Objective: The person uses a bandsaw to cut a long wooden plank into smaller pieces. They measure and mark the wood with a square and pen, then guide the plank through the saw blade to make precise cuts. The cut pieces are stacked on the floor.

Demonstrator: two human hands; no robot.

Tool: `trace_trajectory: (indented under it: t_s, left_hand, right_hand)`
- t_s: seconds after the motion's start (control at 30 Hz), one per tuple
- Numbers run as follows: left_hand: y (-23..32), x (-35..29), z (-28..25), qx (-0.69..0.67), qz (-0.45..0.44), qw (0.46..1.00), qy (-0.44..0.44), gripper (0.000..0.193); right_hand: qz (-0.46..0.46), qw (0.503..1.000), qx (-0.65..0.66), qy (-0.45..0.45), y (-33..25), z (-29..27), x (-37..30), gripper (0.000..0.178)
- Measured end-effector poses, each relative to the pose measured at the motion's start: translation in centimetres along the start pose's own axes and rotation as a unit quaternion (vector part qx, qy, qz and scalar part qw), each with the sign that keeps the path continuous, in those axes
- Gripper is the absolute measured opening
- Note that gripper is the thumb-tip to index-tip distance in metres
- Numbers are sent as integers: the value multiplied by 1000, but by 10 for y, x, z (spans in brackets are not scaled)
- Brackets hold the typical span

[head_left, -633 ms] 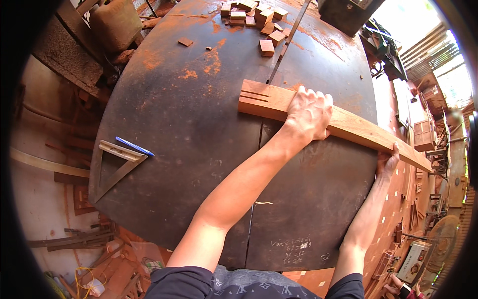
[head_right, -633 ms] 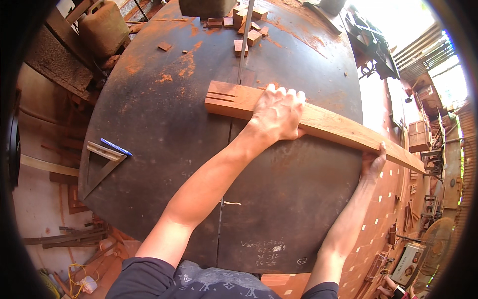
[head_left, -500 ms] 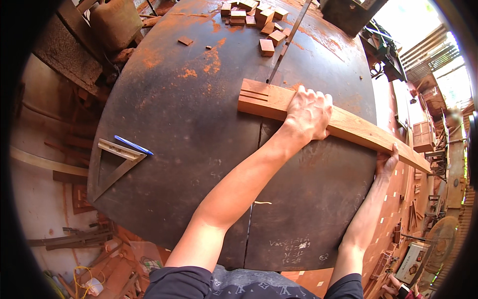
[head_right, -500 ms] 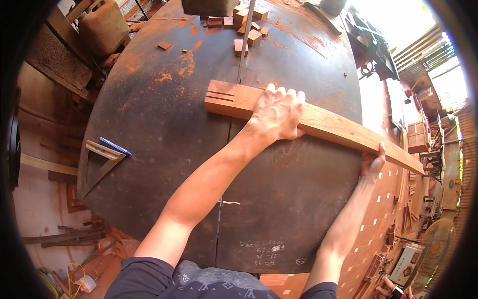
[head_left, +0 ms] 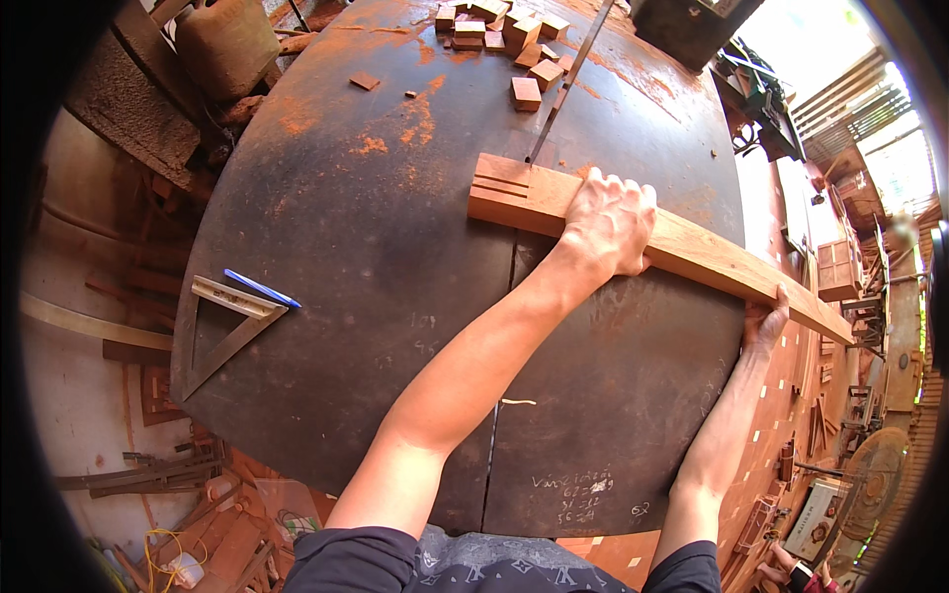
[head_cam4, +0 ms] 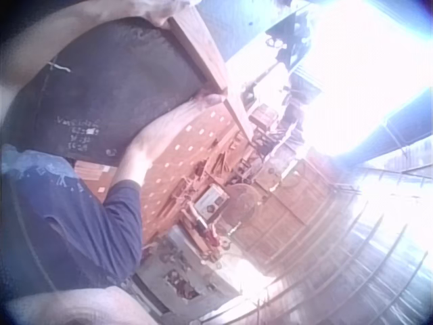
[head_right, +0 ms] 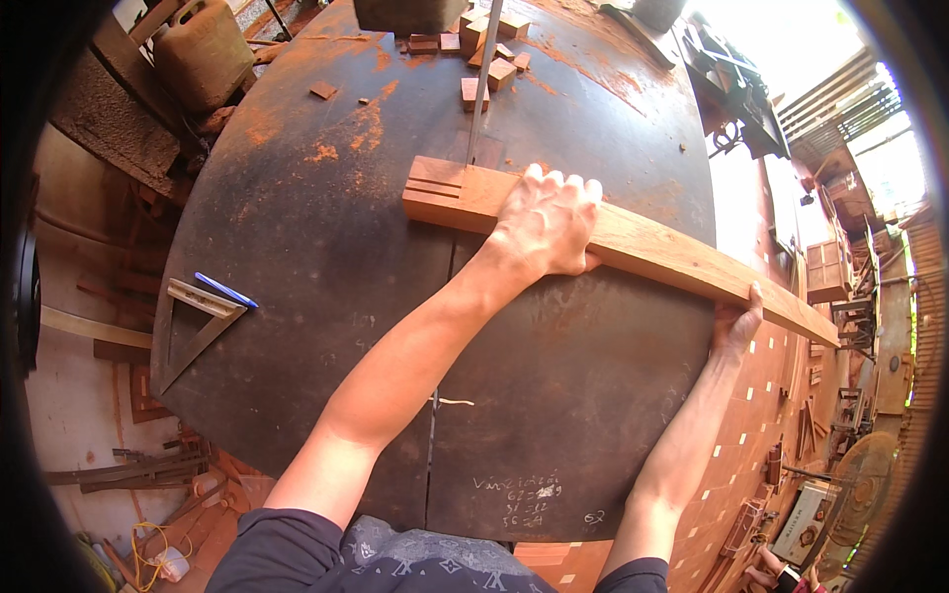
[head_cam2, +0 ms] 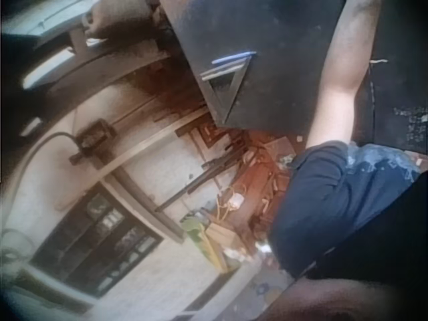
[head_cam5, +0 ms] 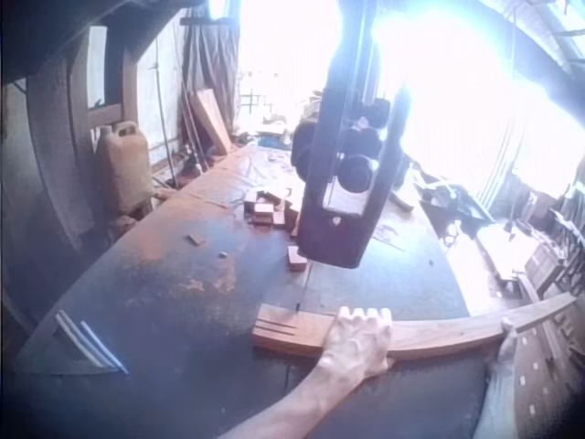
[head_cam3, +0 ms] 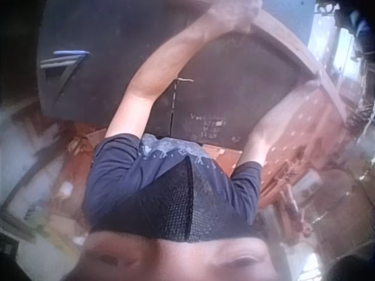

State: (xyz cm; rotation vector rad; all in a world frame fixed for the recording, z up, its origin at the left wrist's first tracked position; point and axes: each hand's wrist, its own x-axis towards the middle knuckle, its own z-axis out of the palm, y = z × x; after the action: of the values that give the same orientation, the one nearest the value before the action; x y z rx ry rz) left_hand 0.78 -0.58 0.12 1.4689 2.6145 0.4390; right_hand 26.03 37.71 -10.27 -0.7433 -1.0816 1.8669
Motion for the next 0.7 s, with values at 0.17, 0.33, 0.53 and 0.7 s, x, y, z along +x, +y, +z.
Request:
trace_trajectory:
  t_s: [0.17, 0.33, 0.53, 0.7]
  left_hand:
    - [-1, 0, 0, 1, 1, 1000, -1, 67]
    - [-2, 2, 2, 12, 1, 1000, 11, 66]
    - [-2, 3, 1, 9, 11, 1000, 1, 66]
    - [-4, 3, 0, 14, 8, 1000, -7, 67]
  right_hand:
    - [6, 1000, 7, -3, 0, 5, -5, 44]
    - [-2, 1000, 4, 10, 1, -1, 0, 42]
    - [-2, 1000, 12, 9, 2, -15, 8, 40]
    - [-8, 1000, 12, 11, 6, -4, 2, 40]
